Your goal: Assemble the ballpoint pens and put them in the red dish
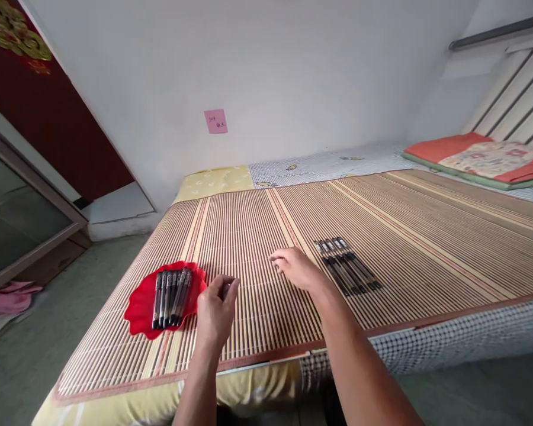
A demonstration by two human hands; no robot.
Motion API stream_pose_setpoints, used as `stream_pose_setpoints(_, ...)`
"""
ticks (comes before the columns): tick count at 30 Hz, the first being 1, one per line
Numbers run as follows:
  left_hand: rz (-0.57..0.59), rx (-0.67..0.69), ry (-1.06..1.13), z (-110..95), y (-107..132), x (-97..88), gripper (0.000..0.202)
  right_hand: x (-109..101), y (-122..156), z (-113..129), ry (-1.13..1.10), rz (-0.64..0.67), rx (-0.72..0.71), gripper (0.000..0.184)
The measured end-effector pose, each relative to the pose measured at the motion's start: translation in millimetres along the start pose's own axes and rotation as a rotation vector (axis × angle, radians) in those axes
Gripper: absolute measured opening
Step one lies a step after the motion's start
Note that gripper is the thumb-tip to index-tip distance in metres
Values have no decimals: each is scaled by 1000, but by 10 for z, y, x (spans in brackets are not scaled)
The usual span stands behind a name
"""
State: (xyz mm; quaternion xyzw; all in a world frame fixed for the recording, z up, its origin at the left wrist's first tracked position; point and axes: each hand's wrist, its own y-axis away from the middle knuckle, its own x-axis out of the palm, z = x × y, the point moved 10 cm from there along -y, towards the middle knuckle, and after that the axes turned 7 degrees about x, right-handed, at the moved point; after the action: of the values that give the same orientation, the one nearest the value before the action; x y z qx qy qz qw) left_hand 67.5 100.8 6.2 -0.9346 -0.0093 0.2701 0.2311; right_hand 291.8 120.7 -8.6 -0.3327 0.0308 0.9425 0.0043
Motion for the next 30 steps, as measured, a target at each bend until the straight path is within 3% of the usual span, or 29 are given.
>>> stream_pose_setpoints(5, 68, 28, -35, 66, 0, 187, 29, -824, 94, -736, 287, -280, 305, 32)
stream_pose_setpoints(8, 58, 29, -60, 111, -31, 192, 29, -1065, 202, -981, 418, -356, 424, 30)
stream_pose_setpoints(12, 70, 25, -50, 137, -69, 244, 30, -1098, 260, -1094, 494, -338, 477, 29)
stream_pose_setpoints(24, 74, 25, -88, 133, -96, 236, 32, -841, 190, -1110, 477, -212, 470, 25)
stream_pose_setpoints(30, 80, -7, -89, 177, -87, 186, 33, -1019, 241, -1042, 490, -293, 454, 34)
